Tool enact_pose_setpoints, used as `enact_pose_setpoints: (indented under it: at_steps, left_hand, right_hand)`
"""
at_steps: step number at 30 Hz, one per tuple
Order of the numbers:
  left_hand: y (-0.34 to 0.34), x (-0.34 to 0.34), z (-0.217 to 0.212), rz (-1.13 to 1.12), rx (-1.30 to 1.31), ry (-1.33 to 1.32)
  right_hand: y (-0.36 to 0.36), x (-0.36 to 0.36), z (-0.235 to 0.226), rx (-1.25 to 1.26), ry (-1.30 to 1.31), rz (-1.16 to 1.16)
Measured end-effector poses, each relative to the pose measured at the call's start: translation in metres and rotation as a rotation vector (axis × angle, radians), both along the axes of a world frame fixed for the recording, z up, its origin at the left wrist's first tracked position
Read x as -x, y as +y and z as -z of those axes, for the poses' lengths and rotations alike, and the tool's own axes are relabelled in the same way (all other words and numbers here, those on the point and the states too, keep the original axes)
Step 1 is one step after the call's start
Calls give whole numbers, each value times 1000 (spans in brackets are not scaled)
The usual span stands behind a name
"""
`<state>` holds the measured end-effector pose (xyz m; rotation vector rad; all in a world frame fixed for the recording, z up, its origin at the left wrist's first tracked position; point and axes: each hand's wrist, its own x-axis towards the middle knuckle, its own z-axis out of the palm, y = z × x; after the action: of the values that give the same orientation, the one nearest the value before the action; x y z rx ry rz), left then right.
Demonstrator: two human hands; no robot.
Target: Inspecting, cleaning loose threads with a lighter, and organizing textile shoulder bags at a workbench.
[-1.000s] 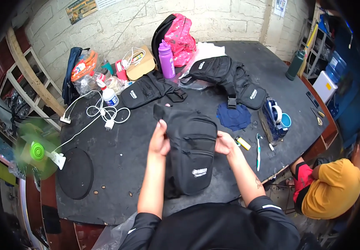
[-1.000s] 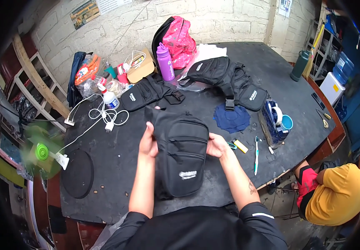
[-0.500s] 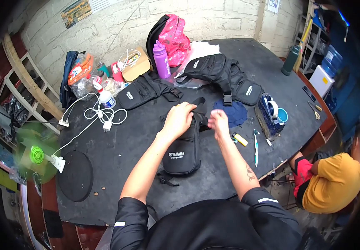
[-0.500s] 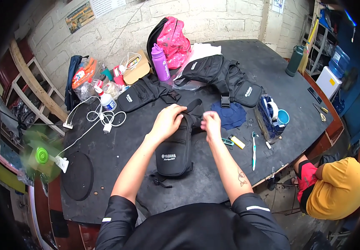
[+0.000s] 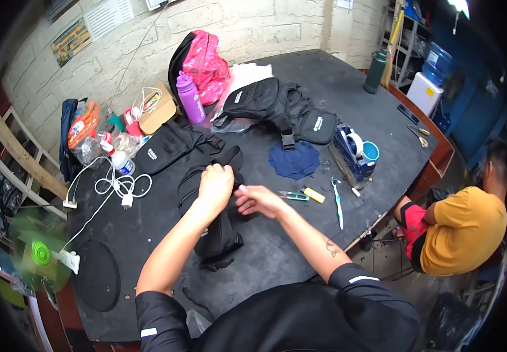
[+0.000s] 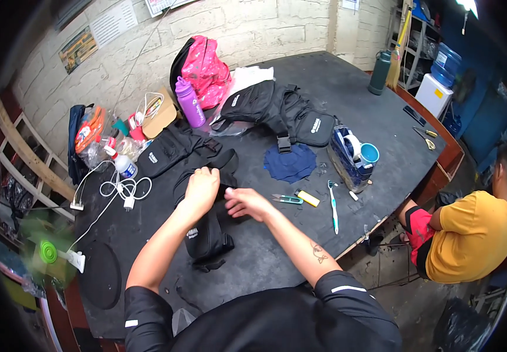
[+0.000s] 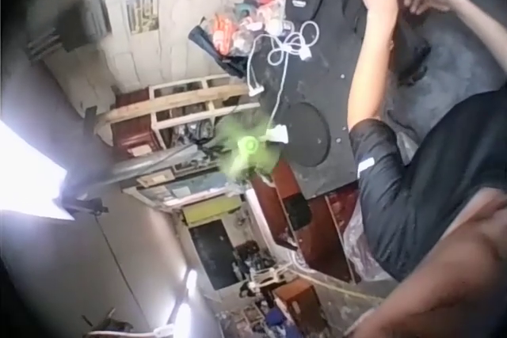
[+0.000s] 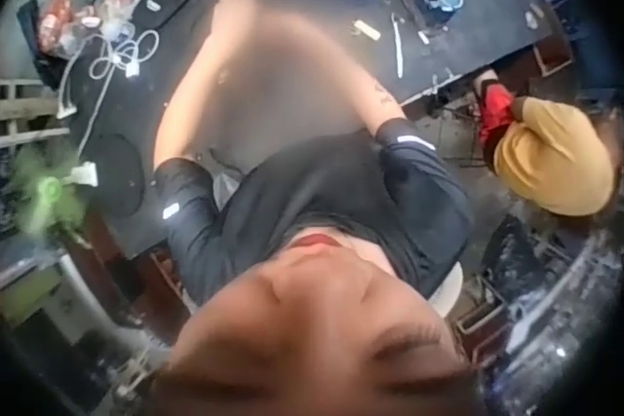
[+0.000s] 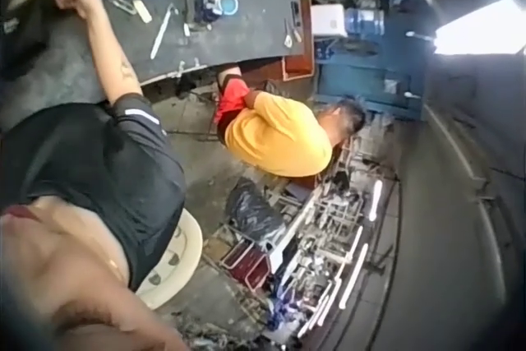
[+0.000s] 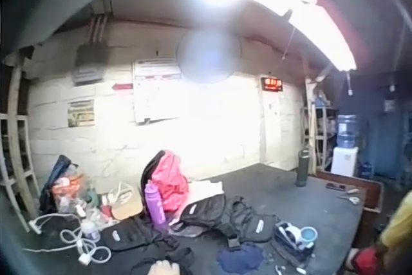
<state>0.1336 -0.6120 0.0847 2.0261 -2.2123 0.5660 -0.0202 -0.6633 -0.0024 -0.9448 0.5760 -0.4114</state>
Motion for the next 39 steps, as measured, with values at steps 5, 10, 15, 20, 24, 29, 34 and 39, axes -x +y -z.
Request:
enact_pose_setpoints:
  at_steps: [5, 10, 15, 20, 24, 29, 34, 39]
  left_hand:
    - [30, 10, -50, 235, 40, 367]
    - [37, 1, -89, 313, 230, 708]
    - [39, -13, -103, 290, 276, 869]
    - [42, -22, -112, 245, 183, 1267]
    - [56, -7, -99, 255, 362, 827]
    - [65, -11, -95, 457, 156, 555]
    - [61, -17, -93, 383, 268, 363]
    - [42, -53, -78, 64, 466, 844]
  right_hand:
    - [15, -44, -19, 209, -539, 276]
    - [24, -62, -61, -66, -639, 286]
    - [27, -56, -113, 335, -565, 259]
    - [27, -42, -137, 528, -495, 116]
    - [21, -30, -134, 576, -377, 102]
    - [11, -17, -125, 337, -433, 8]
    - [14, -19, -120, 352, -363, -6]
    - [26, -14, -121, 556, -119, -5]
